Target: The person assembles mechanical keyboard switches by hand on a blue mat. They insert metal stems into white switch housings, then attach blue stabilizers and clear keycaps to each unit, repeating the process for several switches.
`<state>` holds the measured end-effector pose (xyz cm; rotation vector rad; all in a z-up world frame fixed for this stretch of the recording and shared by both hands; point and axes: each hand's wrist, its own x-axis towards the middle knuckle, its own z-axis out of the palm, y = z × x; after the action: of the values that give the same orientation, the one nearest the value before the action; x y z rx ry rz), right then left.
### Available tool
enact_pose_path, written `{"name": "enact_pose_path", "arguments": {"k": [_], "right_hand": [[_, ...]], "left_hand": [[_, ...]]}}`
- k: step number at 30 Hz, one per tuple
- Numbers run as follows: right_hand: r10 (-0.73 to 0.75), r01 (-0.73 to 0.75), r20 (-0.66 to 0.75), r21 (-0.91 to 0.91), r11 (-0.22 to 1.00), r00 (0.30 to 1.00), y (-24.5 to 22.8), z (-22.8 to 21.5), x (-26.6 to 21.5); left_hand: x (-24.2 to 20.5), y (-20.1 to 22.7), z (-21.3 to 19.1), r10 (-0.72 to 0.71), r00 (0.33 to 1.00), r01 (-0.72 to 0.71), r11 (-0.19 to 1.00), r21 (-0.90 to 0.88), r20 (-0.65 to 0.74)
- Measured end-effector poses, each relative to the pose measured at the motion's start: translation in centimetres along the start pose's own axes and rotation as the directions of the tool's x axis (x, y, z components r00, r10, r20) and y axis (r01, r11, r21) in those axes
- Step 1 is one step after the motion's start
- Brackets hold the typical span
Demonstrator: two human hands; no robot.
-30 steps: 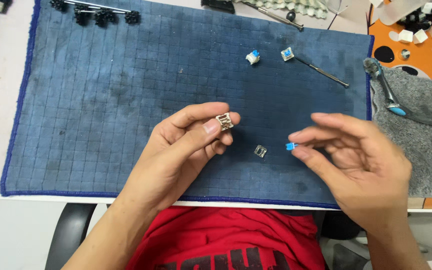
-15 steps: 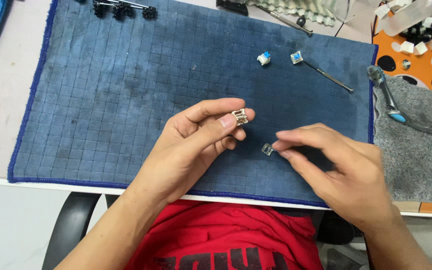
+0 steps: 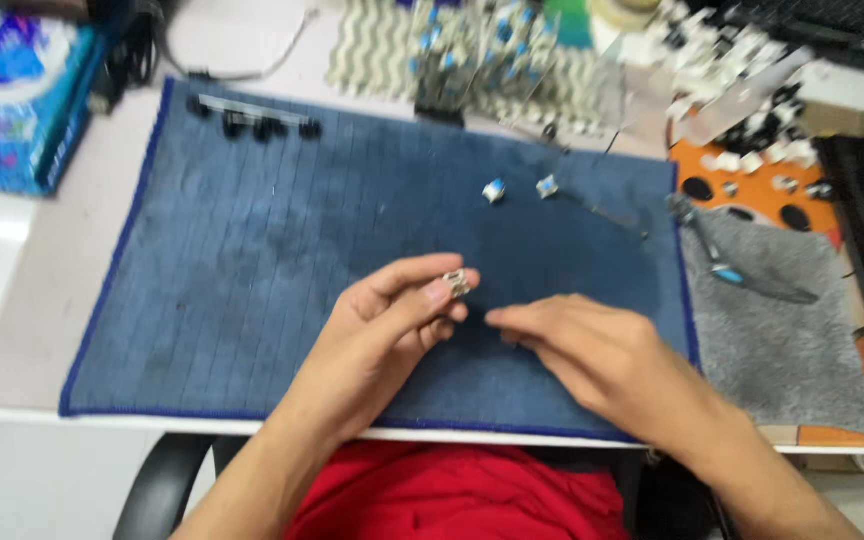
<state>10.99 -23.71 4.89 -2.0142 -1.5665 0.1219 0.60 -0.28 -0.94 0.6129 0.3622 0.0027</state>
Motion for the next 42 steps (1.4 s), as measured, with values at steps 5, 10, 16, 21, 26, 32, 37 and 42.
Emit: {"name": "enact_pose_path", "arguments": {"k": [5, 10, 16, 21, 26, 32, 37, 42], "right_hand": [[-0.070, 0.073, 0.103, -0.025, 0.997, 0.992, 0.5, -0.5, -0.2], [-0.131, 0.146, 0.182, -0.071, 0.987, 0.974, 0.6, -0.8, -0.1], [-0.204, 0.211, 0.121, -0.049, 0.976, 0.971, 1.2, -0.8, -0.4], [-0.117, 0.116, 0.003, 0.082, 0.990, 0.993, 1.1, 0.1, -1.4], [-0.007, 0.018, -0.119, 0.091, 0.996, 0.993, -0.9, 0.6, -1.5], [0.274, -0.238, -0.334, 0.144, 0.961, 0.902, -2.0, 1.2, -1.6], [0.360, -0.269, -0.408, 0.264, 0.926, 0.839, -3.1, 1.6, -0.9], [0.309, -0.250, -0.498, 0.183, 0.951, 0.810, -2.7, 2.5, -1.0]], "left_hand": [[-0.2, 0.4, 0.5, -0.007, 1.000, 0.007, 1.000, 0.010, -0.021], [-0.4, 0.8, 0.8, -0.014, 1.000, 0.015, 0.999, 0.045, -0.024], [-0.6, 0.9, 1.0, -0.008, 0.999, 0.010, 0.998, 0.059, -0.040], [0.0, 0.0, -0.2, 0.020, 1.000, -0.020, 0.999, 0.046, -0.006], [-1.0, 0.7, 0.9, 0.003, 1.000, 0.000, 0.994, 0.108, -0.024], [-1.4, 0.0, 1.4, 0.032, 0.997, -0.045, 0.977, 0.208, 0.069], [-3.1, 0.3, 3.6, 0.057, 0.993, -0.092, 0.929, 0.358, 0.106], [-3.9, 0.2, 4.1, 0.130, 0.960, -0.234, 0.862, 0.449, 0.249]]}}
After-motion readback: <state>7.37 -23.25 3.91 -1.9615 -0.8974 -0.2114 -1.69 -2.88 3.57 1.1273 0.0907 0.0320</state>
